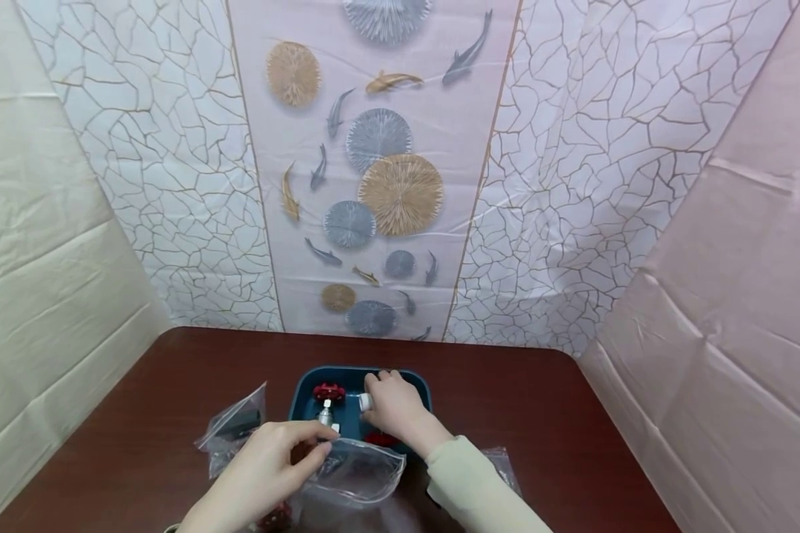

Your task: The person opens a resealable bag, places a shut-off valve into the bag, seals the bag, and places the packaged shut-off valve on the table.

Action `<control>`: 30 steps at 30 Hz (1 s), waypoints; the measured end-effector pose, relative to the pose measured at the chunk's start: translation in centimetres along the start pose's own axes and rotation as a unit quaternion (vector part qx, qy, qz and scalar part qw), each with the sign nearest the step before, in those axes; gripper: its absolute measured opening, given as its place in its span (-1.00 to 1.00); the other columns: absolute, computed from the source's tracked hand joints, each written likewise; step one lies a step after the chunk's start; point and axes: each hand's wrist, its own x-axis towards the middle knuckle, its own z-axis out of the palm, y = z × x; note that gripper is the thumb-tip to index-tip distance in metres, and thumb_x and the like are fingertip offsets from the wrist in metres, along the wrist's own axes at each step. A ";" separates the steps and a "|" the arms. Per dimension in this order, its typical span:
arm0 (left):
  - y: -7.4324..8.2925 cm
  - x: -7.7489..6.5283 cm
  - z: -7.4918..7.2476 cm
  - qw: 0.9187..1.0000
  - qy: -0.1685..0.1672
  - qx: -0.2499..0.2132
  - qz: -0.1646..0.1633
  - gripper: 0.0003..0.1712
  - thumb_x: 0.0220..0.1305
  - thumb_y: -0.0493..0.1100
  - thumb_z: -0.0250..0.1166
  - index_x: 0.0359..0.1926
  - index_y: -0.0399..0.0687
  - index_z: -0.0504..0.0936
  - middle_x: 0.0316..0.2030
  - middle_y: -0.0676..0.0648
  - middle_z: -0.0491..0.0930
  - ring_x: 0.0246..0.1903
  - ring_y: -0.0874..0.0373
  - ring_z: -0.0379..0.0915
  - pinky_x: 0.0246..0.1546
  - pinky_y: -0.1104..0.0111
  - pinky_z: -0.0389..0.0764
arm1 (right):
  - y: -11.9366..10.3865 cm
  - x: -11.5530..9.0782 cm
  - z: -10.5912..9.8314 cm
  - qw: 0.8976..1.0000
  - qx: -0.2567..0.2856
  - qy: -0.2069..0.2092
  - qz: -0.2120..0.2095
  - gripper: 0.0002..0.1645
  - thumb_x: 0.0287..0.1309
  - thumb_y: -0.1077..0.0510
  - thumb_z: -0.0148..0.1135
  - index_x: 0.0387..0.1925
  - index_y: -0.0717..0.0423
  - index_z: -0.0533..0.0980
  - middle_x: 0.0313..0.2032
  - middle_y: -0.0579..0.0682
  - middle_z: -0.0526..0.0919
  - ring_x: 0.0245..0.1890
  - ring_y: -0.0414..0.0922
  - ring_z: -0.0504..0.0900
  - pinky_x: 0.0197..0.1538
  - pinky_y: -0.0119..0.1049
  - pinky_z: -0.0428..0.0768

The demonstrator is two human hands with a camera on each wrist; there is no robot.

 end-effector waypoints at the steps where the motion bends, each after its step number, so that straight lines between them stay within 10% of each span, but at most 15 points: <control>1: 0.0 0.0 0.1 1.000 -0.002 -0.003 -0.002 -0.79 0.31 0.07 0.14 -0.13 0.24 0.63 -0.71 0.20 0.37 -0.74 0.33 0.22 -0.69 0.43 0.36 | 0.0 -0.5 -0.1 1.000 -0.001 0.002 -0.007 -0.60 -0.09 -0.08 0.43 -0.29 0.00 0.46 -0.43 -0.08 0.46 -0.43 -0.16 0.39 -0.45 -0.34 0.45; 30: -0.3 0.2 0.7 1.000 -0.006 0.005 0.007 -0.75 0.30 0.14 0.12 -0.14 0.24 0.63 -0.71 0.21 0.32 -0.72 0.36 0.19 -0.68 0.45 0.32 | 2.6 -2.1 -2.8 0.979 0.162 -0.122 -0.035 -0.66 -0.06 0.05 0.40 -0.16 -0.11 0.61 -0.37 -0.26 0.56 -0.46 -0.30 0.45 -0.39 -0.37 0.47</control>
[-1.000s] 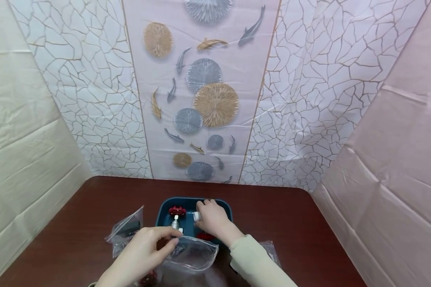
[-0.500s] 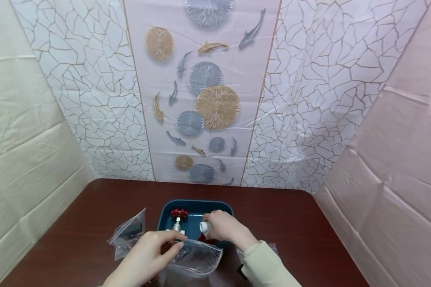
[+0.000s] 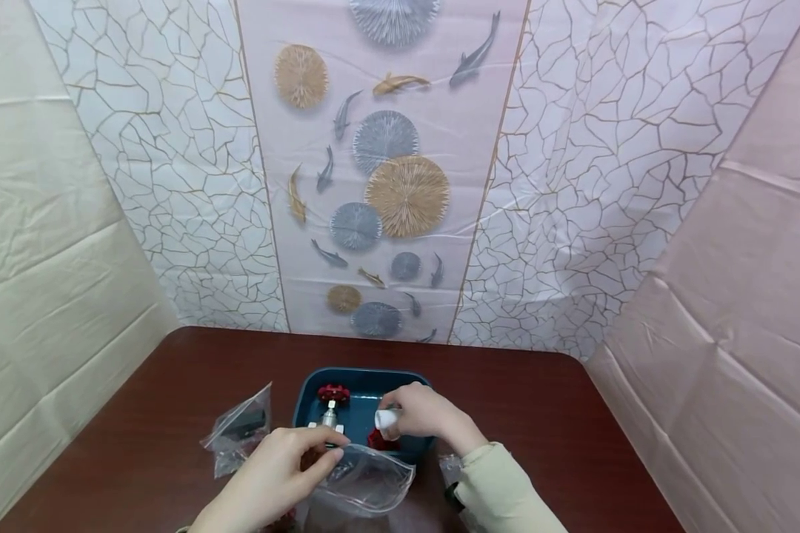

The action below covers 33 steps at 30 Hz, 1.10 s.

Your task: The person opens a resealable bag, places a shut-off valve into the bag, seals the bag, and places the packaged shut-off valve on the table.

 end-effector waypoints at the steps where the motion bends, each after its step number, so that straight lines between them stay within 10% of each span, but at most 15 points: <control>1: 0.0 0.0 0.1 1.000 0.001 0.001 0.003 -0.75 0.30 0.13 0.12 -0.14 0.25 0.63 -0.71 0.21 0.32 -0.72 0.37 0.19 -0.68 0.46 0.32 | 0.1 -0.1 -0.1 1.000 0.009 0.007 -0.002 -0.66 -0.06 0.04 0.40 -0.16 -0.10 0.61 -0.37 -0.26 0.56 -0.46 -0.30 0.46 -0.39 -0.37 0.47; 20: 0.2 0.5 0.8 1.000 -0.009 -0.009 0.006 -0.79 0.28 0.06 0.18 -0.13 0.18 0.63 -0.67 0.22 0.42 -0.72 0.35 0.28 -0.64 0.43 0.39 | -3.6 -5.9 -7.2 0.971 0.120 0.208 -0.013 -0.79 0.00 -0.12 0.35 -0.26 -0.36 0.56 -0.38 -0.29 0.57 -0.41 -0.22 0.53 -0.42 -0.28 0.52; 33: -0.1 1.4 1.0 0.999 -0.003 -0.043 0.005 -0.72 0.31 0.05 0.15 -0.11 0.04 0.64 -0.76 0.15 0.44 -0.76 0.31 0.38 -0.74 0.40 0.39 | -7.2 -10.2 -7.0 0.951 0.099 0.262 -0.133 -0.74 -0.04 -0.08 0.39 -0.24 -0.36 0.55 -0.39 -0.37 0.49 -0.45 -0.30 0.46 -0.45 -0.38 0.48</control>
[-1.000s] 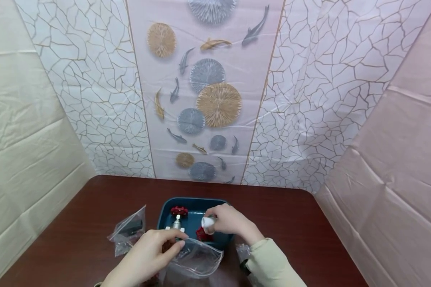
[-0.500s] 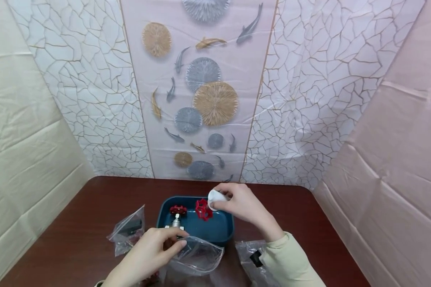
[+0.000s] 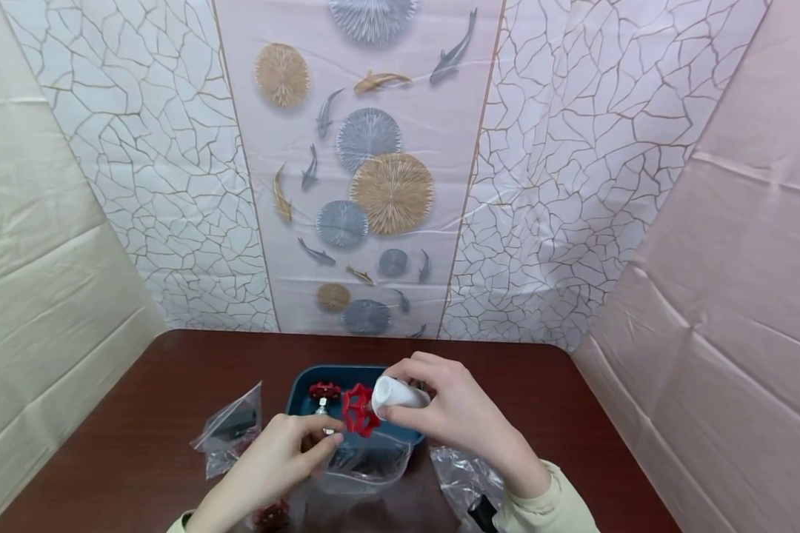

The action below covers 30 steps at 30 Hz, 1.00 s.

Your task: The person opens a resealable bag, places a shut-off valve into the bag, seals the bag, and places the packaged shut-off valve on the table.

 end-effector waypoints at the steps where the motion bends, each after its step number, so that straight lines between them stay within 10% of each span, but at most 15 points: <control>1: -0.1 0.1 0.0 1.000 0.001 0.000 -0.001 -0.70 0.31 0.07 0.14 -0.11 0.04 0.64 -0.76 0.16 0.44 -0.75 0.30 0.39 -0.74 0.40 0.39 | -0.2 -0.2 0.1 1.000 0.000 -0.003 -0.005 -0.73 -0.04 -0.06 0.39 -0.23 -0.35 0.55 -0.38 -0.37 0.49 -0.45 -0.31 0.45 -0.46 -0.39 0.47; 30: -3.0 1.2 2.5 0.999 -0.016 -0.035 -0.010 -0.73 0.32 0.00 0.14 -0.13 0.00 0.66 -0.72 0.14 0.43 -0.73 0.30 0.34 -0.73 0.41 0.38 | 2.3 -4.4 5.4 0.992 0.022 -0.113 0.058 -0.74 -0.01 -0.07 0.36 -0.21 -0.28 0.57 -0.34 -0.35 0.49 -0.47 -0.39 0.45 -0.48 -0.48 0.46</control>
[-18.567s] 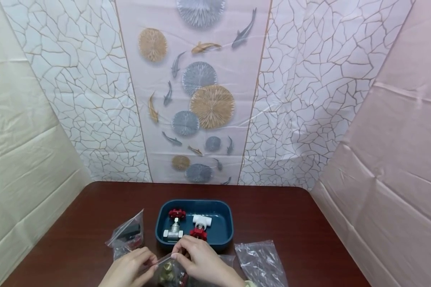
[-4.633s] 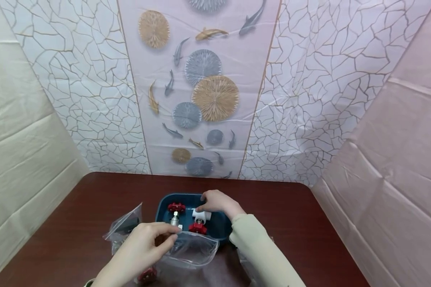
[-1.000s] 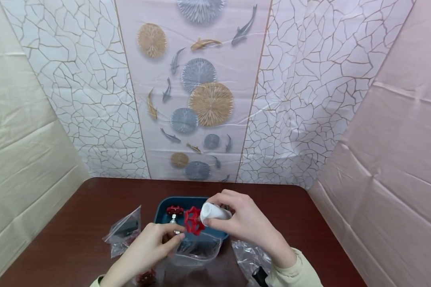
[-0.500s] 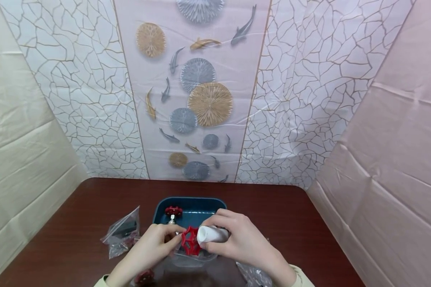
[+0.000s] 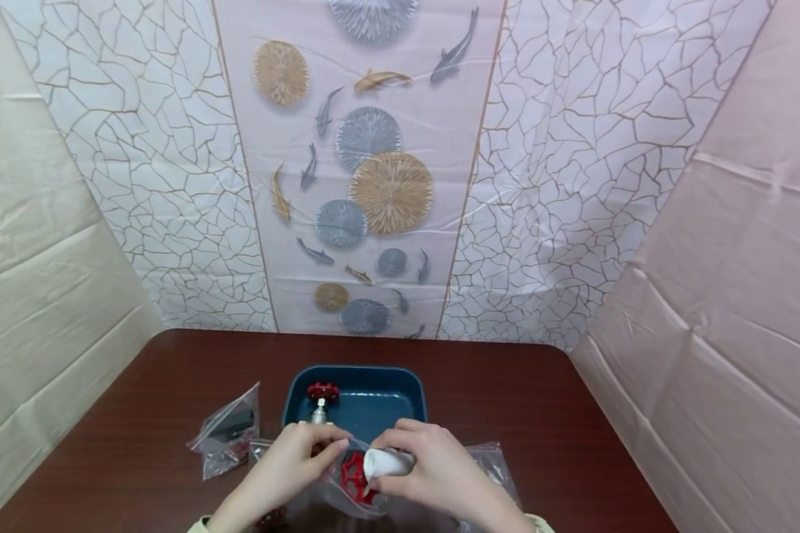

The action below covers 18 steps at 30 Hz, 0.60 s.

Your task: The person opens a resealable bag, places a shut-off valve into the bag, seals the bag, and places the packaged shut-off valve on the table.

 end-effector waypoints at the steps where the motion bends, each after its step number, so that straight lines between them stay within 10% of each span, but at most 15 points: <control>1: -0.1 0.0 0.1 1.000 -0.003 0.000 0.000 -0.73 0.33 0.00 0.13 -0.13 0.00 0.66 -0.72 0.15 0.43 -0.74 0.30 0.32 -0.74 0.42 0.37 | 0.1 0.0 0.3 1.000 -0.002 -0.002 0.003 -0.74 -0.01 -0.06 0.36 -0.21 -0.27 0.57 -0.34 -0.34 0.49 -0.47 -0.39 0.45 -0.48 -0.48 0.46; 18: -2.4 0.1 2.4 1.000 -0.022 0.008 0.000 -0.76 0.30 0.00 0.16 -0.22 0.03 0.70 -0.40 0.21 0.61 -0.55 0.41 0.39 -0.54 0.45 0.44 | 1.8 0.2 4.7 0.996 -0.024 -0.072 0.045 -0.72 -0.02 -0.09 0.35 -0.21 -0.18 0.61 -0.38 -0.35 0.47 -0.46 -0.43 0.42 -0.49 -0.51 0.42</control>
